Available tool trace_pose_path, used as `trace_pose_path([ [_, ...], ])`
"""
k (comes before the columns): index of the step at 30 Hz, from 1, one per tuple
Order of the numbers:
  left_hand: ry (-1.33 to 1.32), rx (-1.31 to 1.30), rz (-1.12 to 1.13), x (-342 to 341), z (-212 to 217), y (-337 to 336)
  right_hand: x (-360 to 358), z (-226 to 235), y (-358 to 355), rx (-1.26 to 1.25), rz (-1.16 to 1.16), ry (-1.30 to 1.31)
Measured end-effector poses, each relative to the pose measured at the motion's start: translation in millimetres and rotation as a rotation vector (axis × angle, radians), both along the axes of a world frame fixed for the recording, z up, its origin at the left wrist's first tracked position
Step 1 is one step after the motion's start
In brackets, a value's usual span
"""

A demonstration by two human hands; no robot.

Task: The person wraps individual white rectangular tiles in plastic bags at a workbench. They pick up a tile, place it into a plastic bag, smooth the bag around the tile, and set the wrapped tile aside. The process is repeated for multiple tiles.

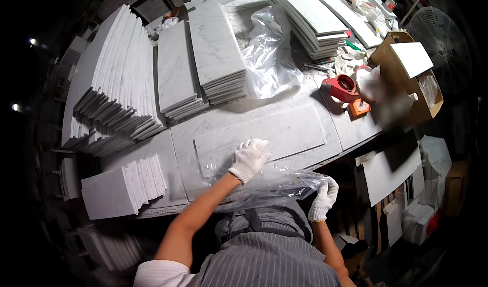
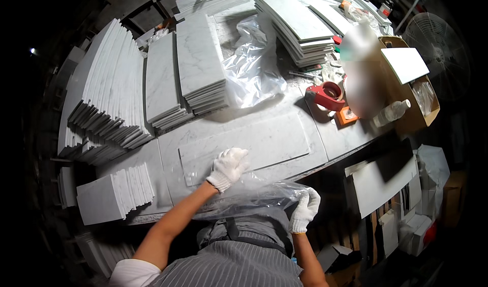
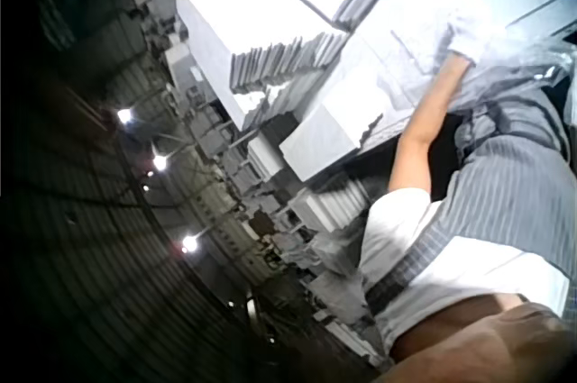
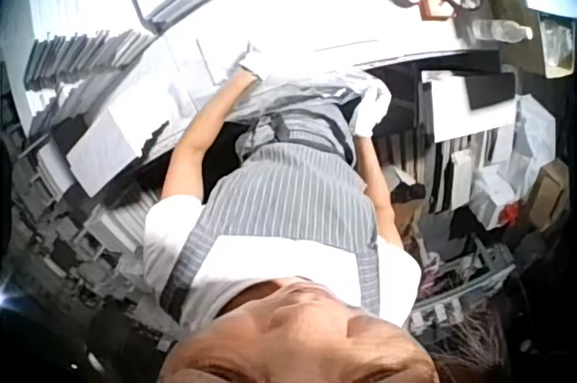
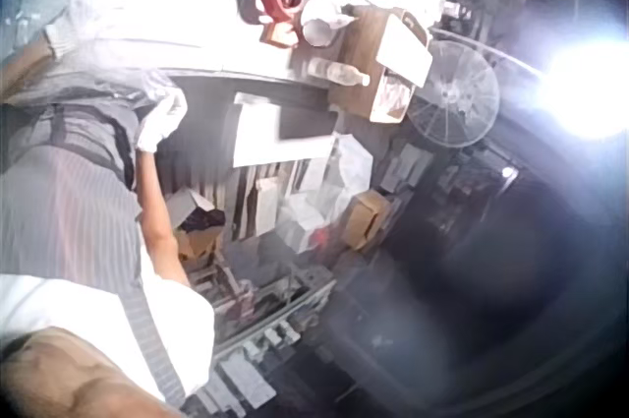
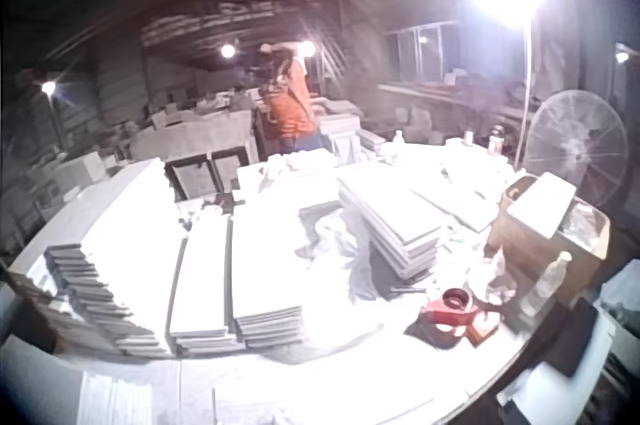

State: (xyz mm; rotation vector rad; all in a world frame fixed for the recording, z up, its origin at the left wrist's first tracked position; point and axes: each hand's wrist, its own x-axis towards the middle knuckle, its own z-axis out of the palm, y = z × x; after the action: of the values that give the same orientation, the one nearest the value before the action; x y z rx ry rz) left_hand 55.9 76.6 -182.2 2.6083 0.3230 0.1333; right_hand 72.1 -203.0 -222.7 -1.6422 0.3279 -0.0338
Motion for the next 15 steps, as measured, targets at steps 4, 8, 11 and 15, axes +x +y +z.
trace_pose_path([
  [4, -0.133, 0.191, 0.006, -24.1, -57.8, -3.4, -4.2, -2.4, -18.7, 0.002, -0.020, -0.008],
  [8, -0.163, 0.193, -0.119, -31.0, -56.3, 3.4, -12.8, -31.2, -50.1, -0.088, -0.010, 0.022],
  [11, -0.053, 0.188, -0.186, -33.4, -45.2, 14.7, -28.0, -47.8, -60.8, -0.139, -0.021, 0.134],
  [15, 0.101, 0.210, -0.198, -24.1, -18.7, 16.1, -26.9, -49.2, -62.2, -0.085, 0.042, 0.145],
])
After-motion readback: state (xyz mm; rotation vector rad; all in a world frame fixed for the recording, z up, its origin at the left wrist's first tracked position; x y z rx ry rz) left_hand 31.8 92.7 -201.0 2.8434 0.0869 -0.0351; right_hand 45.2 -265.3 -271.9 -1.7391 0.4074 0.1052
